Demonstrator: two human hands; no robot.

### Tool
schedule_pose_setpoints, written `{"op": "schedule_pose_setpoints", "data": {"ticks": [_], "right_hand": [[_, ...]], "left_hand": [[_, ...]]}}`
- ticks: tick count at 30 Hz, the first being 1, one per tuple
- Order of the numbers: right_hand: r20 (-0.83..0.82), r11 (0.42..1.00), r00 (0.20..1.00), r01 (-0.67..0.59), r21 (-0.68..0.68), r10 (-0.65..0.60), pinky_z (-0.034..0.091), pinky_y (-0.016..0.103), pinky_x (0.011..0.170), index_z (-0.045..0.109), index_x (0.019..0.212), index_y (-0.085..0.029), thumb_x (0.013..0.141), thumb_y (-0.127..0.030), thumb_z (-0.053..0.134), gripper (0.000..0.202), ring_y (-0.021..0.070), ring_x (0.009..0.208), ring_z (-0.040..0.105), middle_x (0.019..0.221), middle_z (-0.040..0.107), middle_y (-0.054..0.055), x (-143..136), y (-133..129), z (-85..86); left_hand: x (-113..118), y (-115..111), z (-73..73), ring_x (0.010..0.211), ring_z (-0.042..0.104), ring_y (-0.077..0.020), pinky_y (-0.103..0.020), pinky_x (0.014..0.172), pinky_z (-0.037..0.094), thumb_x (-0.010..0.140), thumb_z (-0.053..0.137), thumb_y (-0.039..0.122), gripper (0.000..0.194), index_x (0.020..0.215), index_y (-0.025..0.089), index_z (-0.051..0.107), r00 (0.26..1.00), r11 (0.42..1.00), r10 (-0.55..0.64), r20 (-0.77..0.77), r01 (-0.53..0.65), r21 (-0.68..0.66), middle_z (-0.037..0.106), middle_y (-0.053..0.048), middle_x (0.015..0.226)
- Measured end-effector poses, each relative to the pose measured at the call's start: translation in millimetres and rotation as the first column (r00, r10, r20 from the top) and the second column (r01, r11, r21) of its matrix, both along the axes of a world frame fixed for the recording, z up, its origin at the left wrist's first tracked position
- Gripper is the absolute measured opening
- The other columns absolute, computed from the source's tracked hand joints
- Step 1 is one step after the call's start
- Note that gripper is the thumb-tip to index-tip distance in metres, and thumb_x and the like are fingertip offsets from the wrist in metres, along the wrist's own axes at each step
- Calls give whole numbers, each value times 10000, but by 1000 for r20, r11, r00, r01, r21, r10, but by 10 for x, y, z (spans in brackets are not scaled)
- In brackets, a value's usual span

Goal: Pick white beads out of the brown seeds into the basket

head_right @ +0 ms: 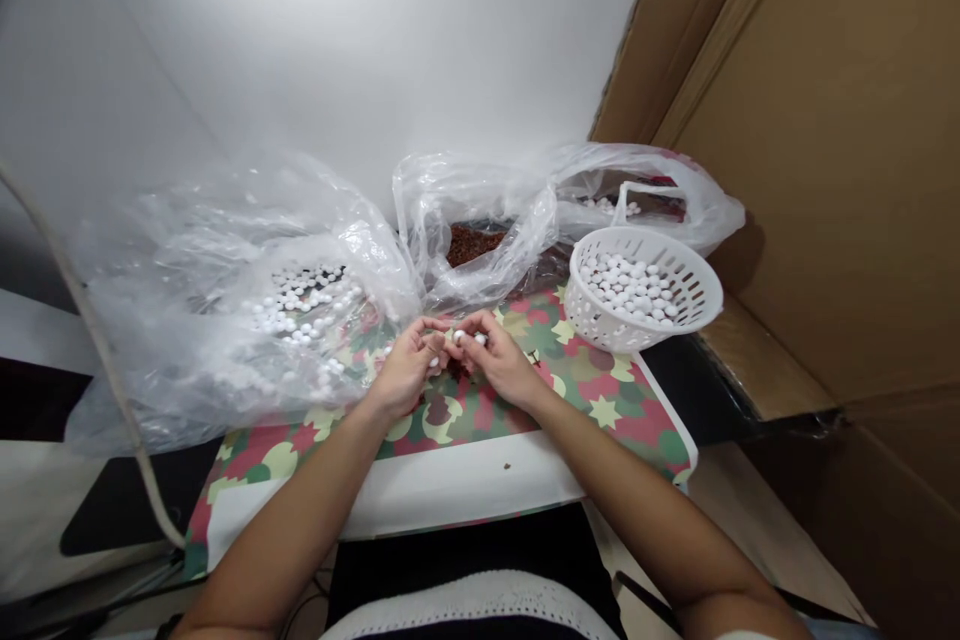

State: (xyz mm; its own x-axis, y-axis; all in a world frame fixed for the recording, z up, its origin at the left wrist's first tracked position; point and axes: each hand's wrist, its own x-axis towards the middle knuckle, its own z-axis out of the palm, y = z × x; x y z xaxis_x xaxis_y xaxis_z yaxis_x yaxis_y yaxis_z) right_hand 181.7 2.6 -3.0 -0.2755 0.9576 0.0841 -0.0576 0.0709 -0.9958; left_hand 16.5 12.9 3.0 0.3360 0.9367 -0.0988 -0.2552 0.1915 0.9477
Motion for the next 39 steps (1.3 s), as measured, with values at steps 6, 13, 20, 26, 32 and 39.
{"op": "schedule_pose_setpoints", "data": {"ticks": [6,13,20,26,32,39], "right_hand": [[11,991,999,54,-126,-53,259,155,492,475,1000,-142,802,-369,502,302,21,554,373,891,571,29,120,86,-58],[595,935,792,-94,341,-137,348,175,707,659,888,-162,814,-206,562,130,65,763,478,852,544,40,69,102,-227],[648,915,752,-171,365,-118,353,176,720,624,905,-146,858,-239,529,142,70,796,478,903,527,49,-29,112,-251],[619,934,756,-28,355,-213,333,181,697,586,794,-111,829,-266,565,161,74,749,461,824,550,41,77,131,-242],[447,987,882,110,115,-150,320,166,599,642,855,-119,780,-436,596,329,53,650,436,755,567,26,158,104,-143],[51,979,997,73,-192,-64,209,146,433,550,912,-121,710,-498,656,440,10,489,280,631,417,-16,134,69,-35]], "left_hand": [[-106,28,145,762,530,-138,-145,570,391,775,704,446,432,954,94,530,991,993,40,124,-26,-112,555,-146,940],[-151,31,184,738,495,-108,-143,562,371,648,765,173,365,912,95,525,985,991,40,167,-18,-129,523,-106,947],[-148,32,160,460,291,-50,-144,426,198,748,730,488,452,855,135,468,995,997,60,85,-55,-54,475,-37,700],[-137,-13,157,614,413,-88,-138,511,304,759,659,410,329,836,118,528,1000,990,16,3,-15,-137,446,-48,739],[-129,-2,92,637,431,-99,-162,543,319,766,670,392,417,1034,140,472,1000,1000,-9,-10,9,-21,557,-100,920],[-104,-3,54,754,566,-168,-179,615,385,819,650,433,362,937,138,477,978,986,-60,-202,90,143,580,-94,851]]}}
